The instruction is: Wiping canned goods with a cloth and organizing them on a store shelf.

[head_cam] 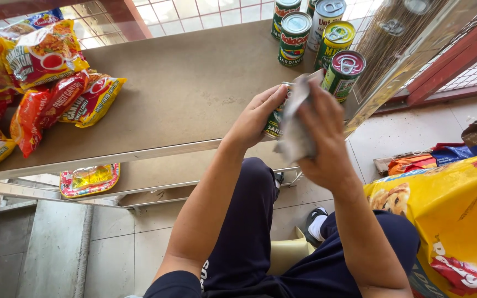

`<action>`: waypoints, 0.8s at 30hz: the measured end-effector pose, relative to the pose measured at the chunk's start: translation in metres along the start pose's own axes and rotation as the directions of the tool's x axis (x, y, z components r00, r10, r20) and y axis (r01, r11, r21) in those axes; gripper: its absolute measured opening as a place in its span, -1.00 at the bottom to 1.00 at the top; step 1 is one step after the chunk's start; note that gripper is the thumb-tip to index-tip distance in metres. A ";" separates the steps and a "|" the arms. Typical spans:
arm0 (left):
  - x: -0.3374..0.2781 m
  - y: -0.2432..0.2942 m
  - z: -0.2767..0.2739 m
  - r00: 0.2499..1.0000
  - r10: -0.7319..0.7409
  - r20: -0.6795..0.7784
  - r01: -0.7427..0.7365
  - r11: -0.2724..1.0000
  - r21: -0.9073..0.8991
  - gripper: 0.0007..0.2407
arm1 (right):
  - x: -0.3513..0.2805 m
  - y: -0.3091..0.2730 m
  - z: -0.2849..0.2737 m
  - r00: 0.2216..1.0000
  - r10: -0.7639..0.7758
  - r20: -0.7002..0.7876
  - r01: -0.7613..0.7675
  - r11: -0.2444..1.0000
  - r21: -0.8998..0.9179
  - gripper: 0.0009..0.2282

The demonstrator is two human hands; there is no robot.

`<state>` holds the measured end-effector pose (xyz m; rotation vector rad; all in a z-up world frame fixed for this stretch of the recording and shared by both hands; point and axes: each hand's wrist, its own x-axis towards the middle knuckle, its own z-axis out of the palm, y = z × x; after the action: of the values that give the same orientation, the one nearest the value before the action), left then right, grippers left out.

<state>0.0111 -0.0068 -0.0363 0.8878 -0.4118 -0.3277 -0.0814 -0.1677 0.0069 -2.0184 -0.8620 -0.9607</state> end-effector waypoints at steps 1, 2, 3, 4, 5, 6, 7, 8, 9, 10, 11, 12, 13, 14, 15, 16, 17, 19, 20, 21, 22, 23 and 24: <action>0.002 -0.004 -0.010 1.000 -0.003 -0.005 0.003 0.998 0.068 -0.77 | -0.004 0.003 0.004 0.991 -0.026 0.133 0.039 0.995 -0.095 -0.35; 0.002 -0.001 -0.006 1.000 -0.001 -0.002 0.001 0.998 0.070 -0.77 | -0.004 0.000 0.002 0.991 -0.028 0.130 0.041 0.995 -0.096 -0.35; 0.003 0.001 -0.002 1.000 -0.015 -0.023 0.015 1.000 0.004 -0.77 | -0.004 -0.003 0.001 0.995 -0.016 0.098 0.026 0.995 -0.095 -0.51; 0.004 0.003 0.001 0.999 -0.031 -0.042 0.028 0.998 -0.063 -0.78 | -0.004 -0.006 -0.001 0.998 -0.005 0.066 0.011 0.996 -0.094 -0.65; 0.004 -0.001 0.002 0.999 -0.032 -0.044 0.029 0.998 -0.063 -0.78 | -0.010 -0.002 -0.005 0.998 -0.004 0.066 0.010 0.996 -0.092 -0.65; 0.003 -0.005 0.002 0.999 -0.003 -0.035 0.002 0.999 -0.045 -0.78 | -0.017 0.001 -0.009 0.997 0.078 0.015 -0.079 0.993 0.083 -0.65; 0.003 -0.009 0.002 0.999 0.024 -0.026 -0.024 0.999 -0.027 -0.78 | -0.023 0.005 -0.013 0.986 0.168 -0.022 -0.156 0.953 0.260 -0.56; 0.002 -0.005 0.003 0.999 0.022 -0.028 -0.022 0.999 -0.026 -0.78 | -0.015 0.000 -0.011 0.985 0.170 -0.022 -0.158 0.952 0.262 -0.56; 0.001 -0.002 0.005 1.000 0.014 -0.015 -0.014 1.000 -0.005 -0.78 | -0.007 -0.005 -0.012 0.988 0.118 -0.101 -0.098 0.979 0.179 -0.62; 0.000 0.001 0.008 1.000 0.007 -0.001 -0.007 1.000 0.016 -0.78 | 0.001 -0.010 -0.012 0.983 0.058 -0.175 -0.043 0.995 0.089 -0.65; -0.002 0.003 0.010 1.000 0.005 -0.002 -0.005 1.000 0.016 -0.78 | 0.000 -0.008 -0.008 0.983 0.060 -0.174 -0.044 0.995 0.089 -0.65; -0.003 0.006 0.013 1.000 0.010 0.003 -0.011 0.999 0.038 -0.79 | 0.001 -0.005 -0.004 0.989 0.041 -0.142 -0.030 0.996 0.083 -0.60; -0.004 0.010 0.015 1.000 0.018 0.011 -0.018 0.998 0.062 -0.80 | 0.002 -0.002 0.000 0.993 0.020 -0.113 -0.012 0.997 0.076 -0.55; -0.003 0.012 0.017 1.000 0.018 0.012 -0.019 0.998 0.064 -0.80 | 0.003 -0.004 -0.002 0.993 0.019 -0.115 -0.010 0.997 0.076 -0.55; -0.004 0.013 0.019 1.000 0.003 0.016 -0.004 1.000 0.012 -0.80 | 0.003 -0.007 -0.004 0.999 -0.003 -0.041 0.004 1.000 0.026 -0.53; -0.004 0.014 0.021 1.000 -0.012 0.021 0.012 0.999 -0.040 -0.80 | 0.004 -0.009 -0.007 0.999 -0.021 0.034 0.022 1.000 -0.022 -0.48; -0.003 0.011 0.018 1.000 -0.012 0.023 0.012 0.999 -0.040 -0.80 | -0.002 0.001 -0.011 0.999 -0.021 0.033 0.022 0.999 -0.024 -0.48; -0.003 0.006 0.013 0.999 0.020 0.043 -0.022 0.999 0.042 -0.77 | -0.013 0.019 -0.019 0.998 0.062 -0.010 -0.059 0.987 0.151 -0.30; -0.003 0.006 0.013 0.999 0.020 0.042 -0.022 0.999 0.043 -0.77 | -0.017 0.021 -0.021 0.998 0.062 -0.010 -0.060 0.986 0.153 -0.30; -0.003 0.006 0.013 0.999 0.025 0.038 -0.026 0.999 0.046 -0.77 | -0.021 0.023 -0.023 0.986 0.099 -0.134 -0.093 0.994 0.052 -0.47; -0.003 0.006 0.013 0.999 0.029 0.034 -0.031 0.998 0.050 -0.77 | -0.025 0.025 -0.026 0.958 0.122 -0.259 -0.138 0.990 -0.043 -0.61; -0.002 0.004 0.012 0.999 0.031 0.033 -0.032 0.998 0.053 -0.77 | -0.023 0.024 -0.023 0.958 0.121 -0.260 -0.136 0.990 -0.041 -0.61; -0.002 0.001 0.011 0.999 0.032 0.037 -0.034 0.998 0.052 -0.77 | -0.020 0.022 -0.021 0.945 0.106 -0.309 -0.137 0.987 -0.082 -0.60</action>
<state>0.0048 -0.0127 -0.0299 0.9263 -0.4699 -0.3043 -0.0808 -0.2017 -0.0077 -1.9151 -0.5236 -1.2261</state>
